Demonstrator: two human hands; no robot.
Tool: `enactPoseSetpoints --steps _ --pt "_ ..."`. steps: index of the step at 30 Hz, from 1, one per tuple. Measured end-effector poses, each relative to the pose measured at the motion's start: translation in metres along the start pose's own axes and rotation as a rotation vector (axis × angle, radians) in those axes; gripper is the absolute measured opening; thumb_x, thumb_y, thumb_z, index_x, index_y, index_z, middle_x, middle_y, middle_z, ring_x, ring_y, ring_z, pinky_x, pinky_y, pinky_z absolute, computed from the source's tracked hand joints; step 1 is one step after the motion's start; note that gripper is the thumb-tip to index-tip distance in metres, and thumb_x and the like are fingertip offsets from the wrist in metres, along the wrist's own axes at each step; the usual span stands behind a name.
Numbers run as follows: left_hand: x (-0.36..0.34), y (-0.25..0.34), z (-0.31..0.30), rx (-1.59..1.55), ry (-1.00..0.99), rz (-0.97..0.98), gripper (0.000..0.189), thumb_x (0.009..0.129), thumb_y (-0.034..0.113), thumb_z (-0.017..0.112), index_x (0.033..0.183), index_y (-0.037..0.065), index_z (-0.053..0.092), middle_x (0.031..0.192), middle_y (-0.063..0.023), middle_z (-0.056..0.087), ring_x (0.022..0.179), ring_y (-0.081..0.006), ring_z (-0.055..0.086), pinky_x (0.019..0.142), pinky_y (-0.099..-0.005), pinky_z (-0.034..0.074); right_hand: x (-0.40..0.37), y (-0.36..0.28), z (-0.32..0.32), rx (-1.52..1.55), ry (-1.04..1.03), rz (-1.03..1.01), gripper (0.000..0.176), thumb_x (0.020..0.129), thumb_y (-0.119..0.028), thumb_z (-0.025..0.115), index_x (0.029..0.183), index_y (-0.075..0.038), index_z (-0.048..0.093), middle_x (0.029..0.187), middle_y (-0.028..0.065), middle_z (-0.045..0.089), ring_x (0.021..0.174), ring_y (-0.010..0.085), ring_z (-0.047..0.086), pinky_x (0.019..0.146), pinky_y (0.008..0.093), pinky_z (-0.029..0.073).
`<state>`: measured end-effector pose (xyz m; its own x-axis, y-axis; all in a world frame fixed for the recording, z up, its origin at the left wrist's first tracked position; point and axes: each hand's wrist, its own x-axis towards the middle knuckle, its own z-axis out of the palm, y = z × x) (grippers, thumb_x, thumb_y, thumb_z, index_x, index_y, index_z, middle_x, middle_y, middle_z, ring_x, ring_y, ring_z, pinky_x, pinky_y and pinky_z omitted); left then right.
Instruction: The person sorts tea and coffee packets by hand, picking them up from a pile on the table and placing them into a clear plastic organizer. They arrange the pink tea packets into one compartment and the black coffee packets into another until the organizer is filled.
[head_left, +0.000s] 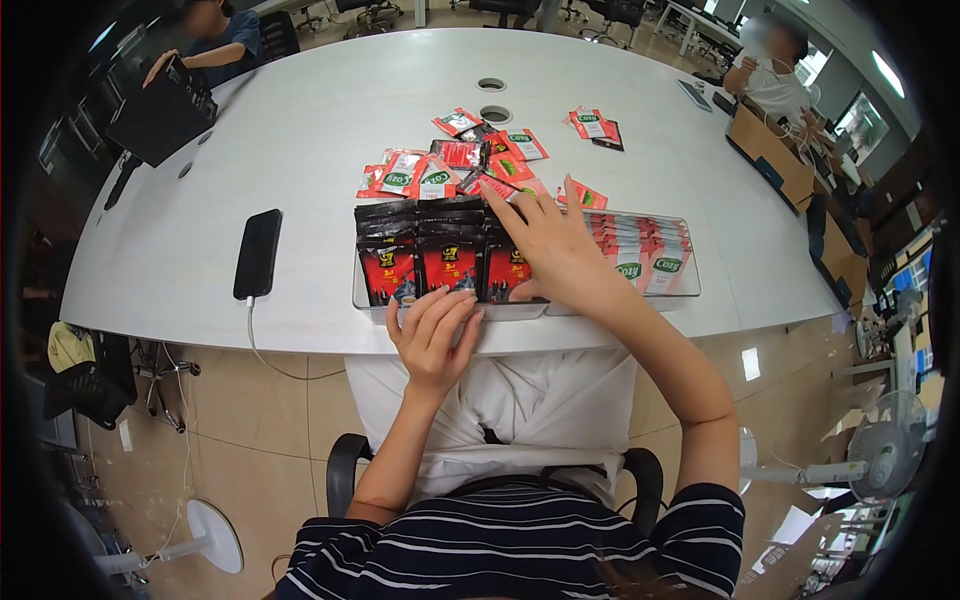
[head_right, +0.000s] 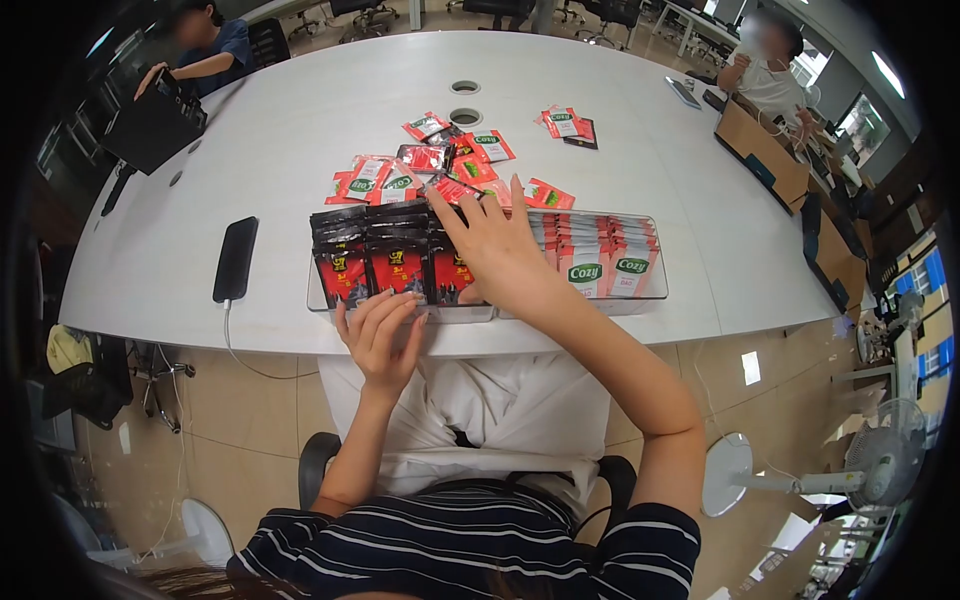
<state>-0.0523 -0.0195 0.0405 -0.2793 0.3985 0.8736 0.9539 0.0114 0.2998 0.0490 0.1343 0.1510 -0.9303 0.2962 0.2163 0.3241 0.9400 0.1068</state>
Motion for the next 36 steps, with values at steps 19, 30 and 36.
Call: enactPoseSetpoints --steps 19,30,36 --pt "0.111 0.074 -0.111 -1.057 0.133 0.119 0.032 0.094 0.032 0.044 0.12 0.016 0.052 0.11 -0.0043 0.053 0.107 -0.0285 0.05 0.109 -0.0582 0.024 -0.142 -0.001 -0.202 0.491 1.284 -0.588 0.024 0.089 -0.002 0.051 0.111 0.004 0.059 0.102 0.0155 0.065 0.09 0.0226 0.063 0.085 0.0347 0.048" --pt "0.175 0.13 -0.141 -1.642 -0.142 0.176 0.028 0.09 0.017 0.054 0.117 0.014 0.053 0.102 -0.0032 0.052 0.095 -0.0176 0.052 0.105 -0.0495 0.029 -0.169 0.02 -0.204 0.399 1.388 -0.579 0.026 0.09 -0.005 0.05 0.113 0.004 0.056 0.101 0.0157 0.063 0.088 0.0224 0.061 0.083 0.034 0.047" --pt "0.181 0.138 -0.145 -1.766 -0.042 0.224 0.028 0.089 0.018 0.057 0.116 0.01 0.054 0.105 -0.0065 0.054 0.097 -0.0192 0.054 0.101 -0.0451 0.034 -0.177 0.026 -0.214 0.364 1.401 -0.56 0.026 0.09 -0.006 0.05 0.115 0.004 0.054 0.101 0.0158 0.062 0.087 0.0223 0.06 0.081 0.0337 0.046"
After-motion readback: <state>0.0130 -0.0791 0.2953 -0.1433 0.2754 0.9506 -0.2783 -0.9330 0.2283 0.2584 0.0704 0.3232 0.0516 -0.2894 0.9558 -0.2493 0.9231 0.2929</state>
